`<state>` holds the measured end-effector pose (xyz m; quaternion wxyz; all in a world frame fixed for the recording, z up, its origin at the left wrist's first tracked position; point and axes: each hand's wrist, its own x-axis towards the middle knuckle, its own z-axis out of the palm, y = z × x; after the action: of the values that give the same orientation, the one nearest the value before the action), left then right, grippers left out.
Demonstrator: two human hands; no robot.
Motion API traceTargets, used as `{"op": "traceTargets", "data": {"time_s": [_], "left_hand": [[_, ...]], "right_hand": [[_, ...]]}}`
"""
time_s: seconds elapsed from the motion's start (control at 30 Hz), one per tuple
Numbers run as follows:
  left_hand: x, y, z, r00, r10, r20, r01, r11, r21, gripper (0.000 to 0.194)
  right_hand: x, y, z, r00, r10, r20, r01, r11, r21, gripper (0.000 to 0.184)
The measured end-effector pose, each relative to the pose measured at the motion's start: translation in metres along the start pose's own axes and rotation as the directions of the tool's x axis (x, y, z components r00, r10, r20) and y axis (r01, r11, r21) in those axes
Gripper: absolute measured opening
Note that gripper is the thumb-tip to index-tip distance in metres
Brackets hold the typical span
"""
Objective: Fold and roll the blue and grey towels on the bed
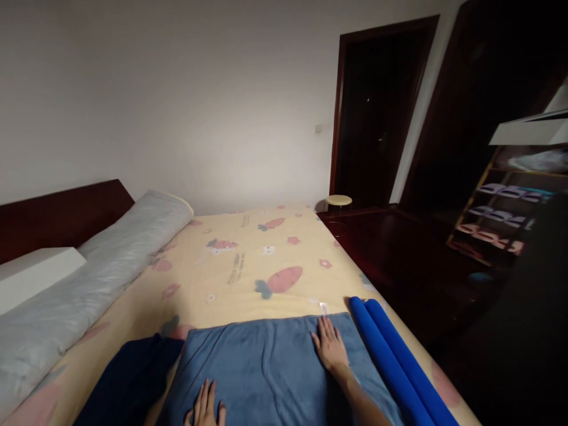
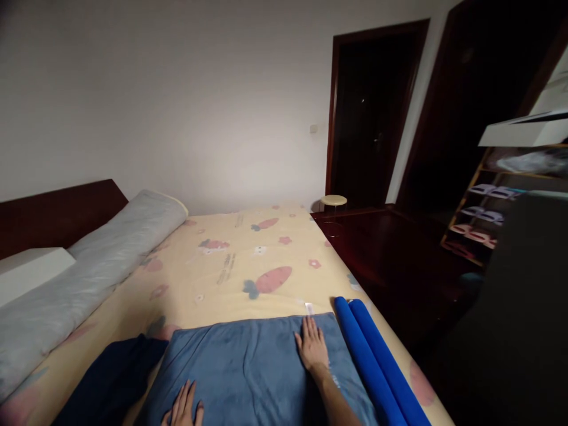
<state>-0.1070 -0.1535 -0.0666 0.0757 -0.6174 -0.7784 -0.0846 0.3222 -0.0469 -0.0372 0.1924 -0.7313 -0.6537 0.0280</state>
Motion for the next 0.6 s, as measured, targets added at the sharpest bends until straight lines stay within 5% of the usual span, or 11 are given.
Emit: {"op": "traceTargets", "data": {"time_s": [0.2, 0.33, 0.47, 0.6], "left_hand": [[-0.003, 0.007, -0.014, 1.000, 0.003, 0.001, -0.003, 1.000, 0.002, 0.052], [-0.004, 0.009, -0.015, 1.000, 0.009, -0.008, -0.009, 1.000, 0.009, 0.052], [-0.005, 0.012, -0.015, 0.999, 0.011, -0.041, -0.010, 1.000, 0.023, 0.051], [-0.005, 0.015, -0.018, 0.998, 0.011, -0.064, -0.009, 1.000, 0.026, 0.050]], "right_hand": [[-0.036, -0.104, 0.015, 0.977, -0.181, 0.115, 0.162, 0.974, 0.156, 0.074], [-0.060, -0.151, 0.020, 0.932, -0.315, 0.178, 0.263, 0.927, 0.267, 0.070], [-0.073, -0.166, 0.007, 0.853, -0.461, 0.244, 0.354, 0.856, 0.377, 0.067], [-0.080, -0.149, -0.011, 0.745, -0.615, 0.261, 0.455, 0.753, 0.475, 0.062]]}}
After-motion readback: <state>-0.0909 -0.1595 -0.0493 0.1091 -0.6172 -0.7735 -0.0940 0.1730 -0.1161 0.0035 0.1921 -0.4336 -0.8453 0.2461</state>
